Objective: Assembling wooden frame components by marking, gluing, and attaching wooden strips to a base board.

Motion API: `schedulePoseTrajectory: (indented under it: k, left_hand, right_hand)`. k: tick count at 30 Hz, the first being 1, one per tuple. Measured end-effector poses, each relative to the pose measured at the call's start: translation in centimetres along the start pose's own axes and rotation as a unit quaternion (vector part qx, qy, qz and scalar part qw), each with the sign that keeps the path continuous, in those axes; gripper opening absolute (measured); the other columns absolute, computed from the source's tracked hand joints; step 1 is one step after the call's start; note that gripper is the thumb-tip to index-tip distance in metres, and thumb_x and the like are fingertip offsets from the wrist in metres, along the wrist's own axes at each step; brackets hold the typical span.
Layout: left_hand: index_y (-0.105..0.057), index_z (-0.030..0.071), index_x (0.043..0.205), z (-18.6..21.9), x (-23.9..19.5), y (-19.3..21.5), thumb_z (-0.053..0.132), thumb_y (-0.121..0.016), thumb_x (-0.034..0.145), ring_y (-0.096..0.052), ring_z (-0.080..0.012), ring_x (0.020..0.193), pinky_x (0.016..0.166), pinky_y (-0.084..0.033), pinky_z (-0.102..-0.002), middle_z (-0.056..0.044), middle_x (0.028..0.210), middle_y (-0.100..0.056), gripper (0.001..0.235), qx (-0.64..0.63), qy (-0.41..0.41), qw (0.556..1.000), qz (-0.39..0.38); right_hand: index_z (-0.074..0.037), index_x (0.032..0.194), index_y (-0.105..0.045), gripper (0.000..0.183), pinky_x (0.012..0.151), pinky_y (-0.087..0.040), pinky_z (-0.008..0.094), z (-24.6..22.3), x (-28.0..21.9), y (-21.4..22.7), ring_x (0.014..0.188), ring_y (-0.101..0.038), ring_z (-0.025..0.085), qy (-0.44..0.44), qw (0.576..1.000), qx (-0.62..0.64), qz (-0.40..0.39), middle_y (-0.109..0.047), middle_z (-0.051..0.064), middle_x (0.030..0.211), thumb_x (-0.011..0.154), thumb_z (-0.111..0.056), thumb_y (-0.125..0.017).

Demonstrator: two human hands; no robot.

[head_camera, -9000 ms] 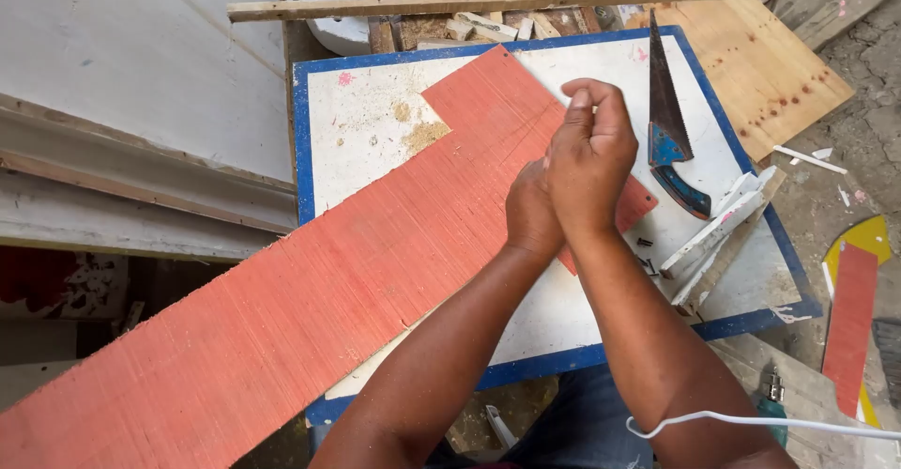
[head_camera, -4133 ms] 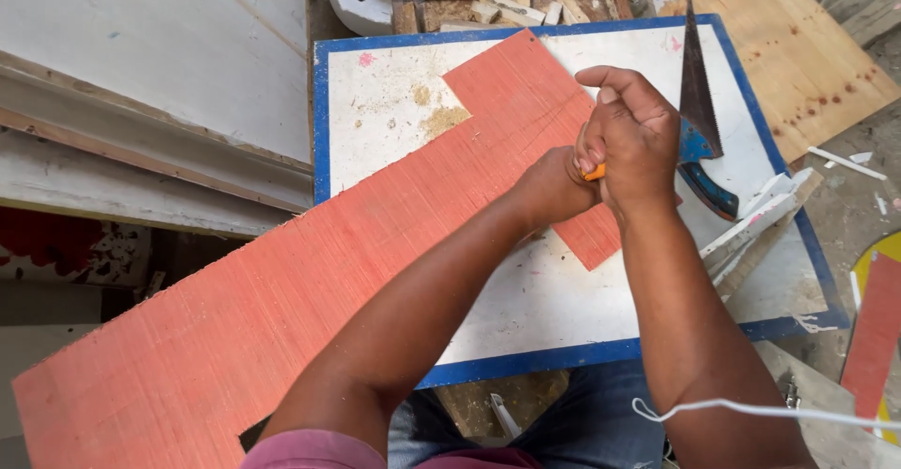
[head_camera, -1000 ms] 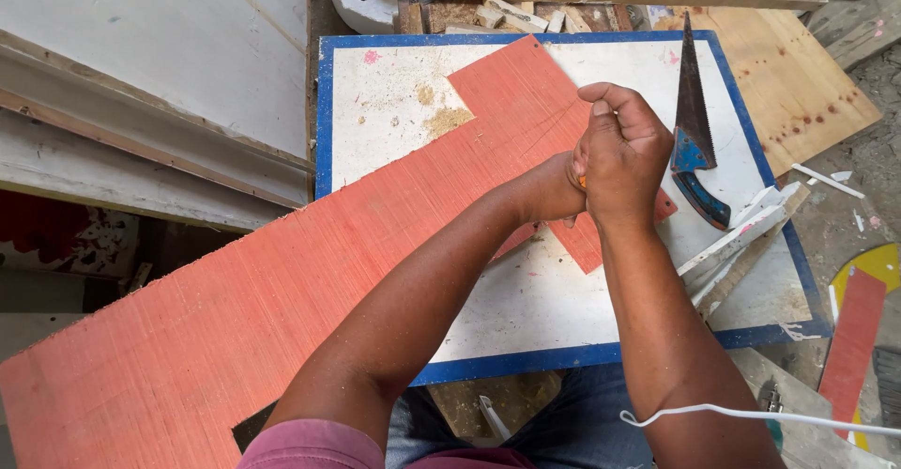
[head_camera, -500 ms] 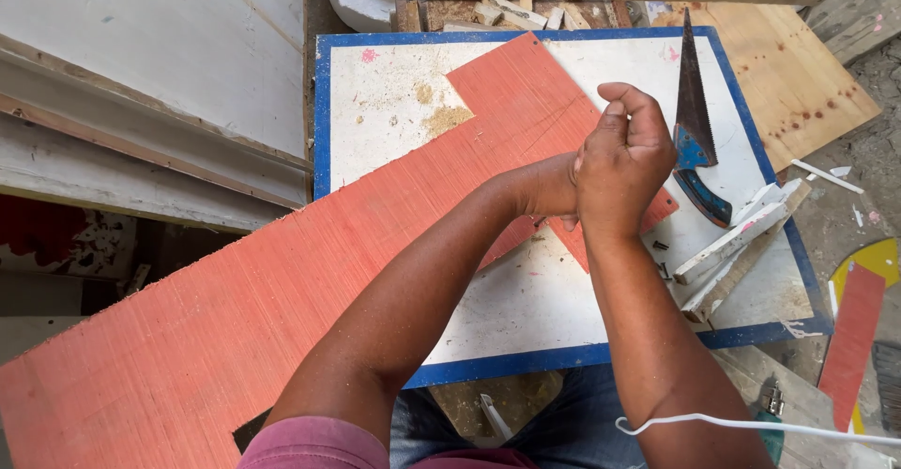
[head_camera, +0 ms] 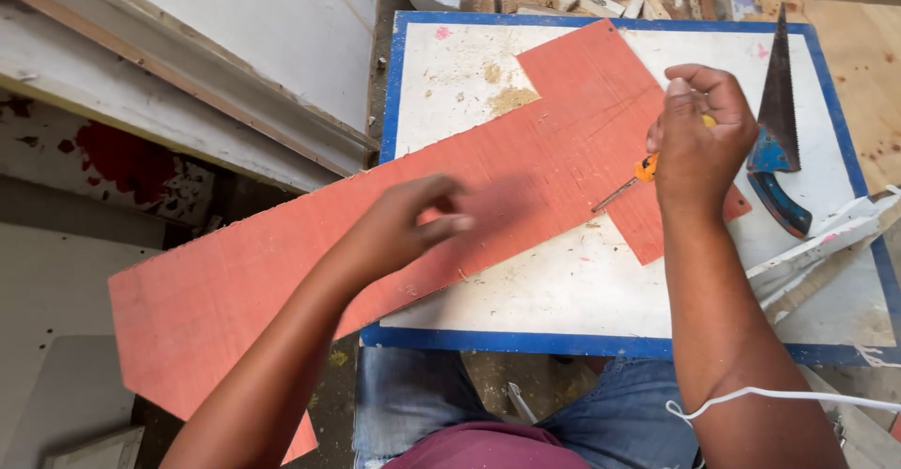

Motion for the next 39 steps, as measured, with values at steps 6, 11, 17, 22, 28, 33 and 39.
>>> schedulePoseTrajectory:
  k: [6,11,17,22,28,33,39]
  left_hand:
    - [-0.077,0.012,0.105,-9.7,-17.8,0.3,0.029,-0.068,0.091,-0.071,-0.0128,0.098,0.089,-0.054,-0.031,0.001,0.106,-0.078,0.024,-0.065,0.258,0.893,0.363]
    - [-0.058,-0.007,0.135,-17.1,-29.3,4.6,0.025,-0.073,0.1,-0.053,-0.0369,0.124,0.105,-0.039,-0.048,-0.022,0.133,-0.057,0.05,0.13,0.274,0.768,0.564]
    - [-0.043,0.015,0.145,-15.4,-31.1,3.2,0.053,-0.059,0.098,-0.022,-0.0194,0.097,0.078,-0.024,-0.034,-0.016,0.164,-0.027,0.063,-0.181,0.488,0.666,0.534]
    - [-0.057,0.029,0.142,-16.0,-30.8,-0.5,0.062,-0.045,0.095,-0.013,-0.0049,0.038,0.034,-0.004,-0.023,0.004,0.157,-0.052,0.059,-0.403,0.516,0.631,0.416]
    - [-0.058,0.003,0.138,-24.2,-32.6,-2.0,0.041,-0.065,0.093,-0.068,-0.0324,0.121,0.104,-0.057,-0.049,-0.017,0.127,-0.068,0.06,-0.474,0.275,0.625,0.556]
    - [-0.046,0.021,0.15,-19.1,-30.2,-2.8,0.031,-0.054,0.101,-0.057,-0.021,0.128,0.108,-0.048,-0.047,0.002,0.14,-0.058,0.051,-0.501,0.342,0.606,0.515]
    - [-0.051,0.007,0.138,-22.3,-31.7,-2.6,0.023,-0.054,0.102,-0.057,-0.0161,0.131,0.113,-0.049,-0.035,0.0,0.14,-0.058,0.04,-0.504,0.312,0.63,0.501]
  right_hand:
    - [-0.006,0.104,-0.057,0.015,0.047,-0.041,0.029,1.4,-1.2,-0.7,0.049,-0.048,0.013,0.011,1.0,0.0,-0.019,-0.053,0.005,0.066,0.113,-0.013,-0.066]
    - [-0.009,0.101,-0.058,0.017,0.047,-0.043,0.028,2.2,-0.3,-0.1,0.05,-0.052,0.012,-0.03,0.999,0.043,-0.011,-0.055,0.004,0.072,0.11,-0.014,-0.071]
    - [-0.011,0.104,-0.055,0.021,0.055,-0.048,0.029,4.7,-0.6,1.7,0.052,-0.055,0.015,-0.057,0.995,0.082,0.006,-0.052,0.006,0.064,0.107,-0.02,-0.073]
    - [-0.011,0.1,-0.058,0.009,0.054,-0.051,0.026,5.7,-1.0,3.0,0.053,-0.059,0.012,-0.083,0.992,0.071,0.055,-0.054,0.005,0.063,0.101,-0.011,-0.067]
    - [-0.013,0.106,-0.067,0.014,0.074,-0.06,0.025,5.2,-2.0,2.7,0.067,-0.066,0.008,-0.132,0.991,0.037,0.007,-0.06,-0.001,0.071,0.099,-0.023,-0.073]
    - [-0.011,0.111,-0.067,0.021,0.077,-0.059,0.032,4.8,-1.7,2.8,0.068,-0.063,0.014,-0.172,0.975,0.138,-0.02,-0.057,0.001,0.069,0.1,-0.027,-0.074]
    - [-0.014,0.102,-0.067,0.015,0.069,-0.059,0.027,2.4,-2.3,2.1,0.062,-0.061,0.011,-0.142,0.986,0.082,0.02,-0.057,0.001,0.069,0.102,-0.027,-0.074]
Point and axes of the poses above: each hand's wrist, its own x-axis towards the middle knuckle, its own y-axis out of the back of the hand, z = x × y, the point moved 6 cm from there along x, towards the middle knuckle
